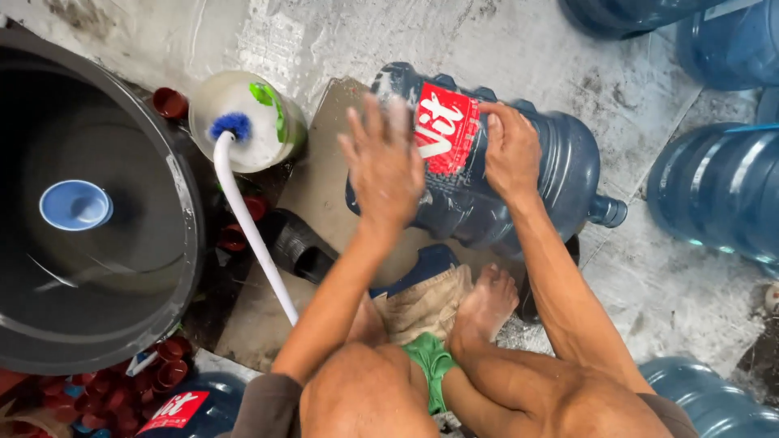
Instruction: Scrubbing the exterior of large plastic water jugs with soapy water to clean them.
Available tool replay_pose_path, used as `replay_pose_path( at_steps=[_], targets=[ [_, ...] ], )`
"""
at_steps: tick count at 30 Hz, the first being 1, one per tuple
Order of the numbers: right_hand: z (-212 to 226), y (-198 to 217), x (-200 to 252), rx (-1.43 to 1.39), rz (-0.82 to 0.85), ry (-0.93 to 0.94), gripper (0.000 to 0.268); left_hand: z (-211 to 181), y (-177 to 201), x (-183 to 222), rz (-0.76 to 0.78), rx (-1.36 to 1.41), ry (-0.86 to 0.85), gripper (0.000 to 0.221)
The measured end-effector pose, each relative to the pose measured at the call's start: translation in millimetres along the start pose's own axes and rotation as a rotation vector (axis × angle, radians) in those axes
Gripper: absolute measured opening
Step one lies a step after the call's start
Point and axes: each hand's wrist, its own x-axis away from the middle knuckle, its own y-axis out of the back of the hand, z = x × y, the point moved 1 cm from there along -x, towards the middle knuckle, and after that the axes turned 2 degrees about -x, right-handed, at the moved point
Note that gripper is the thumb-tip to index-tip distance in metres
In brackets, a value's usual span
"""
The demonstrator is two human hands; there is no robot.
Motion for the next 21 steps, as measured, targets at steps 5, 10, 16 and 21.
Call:
replay_pose_path(
  at_steps=[5,10,16,21],
  targets=[
    [4,-6,-2,0.092,0.009,0.043,0.022,-1,4,20,-0.077,-0.029,-0.172,0.068],
    [12,-6,-4,0.132,0.006,0.077,0.021,20,14,29,-0.124,0.041,-0.046,0.058],
    [-5,-5,5,0.148,0.062,0.053,0.020,27,22,34,-0.068,0.374,-0.009,0.060],
    [-20,-12,-22,0.171,0.158,0.152,0.021,42,41,40,-0.033,0.584,0.256,0.057]
  ],
)
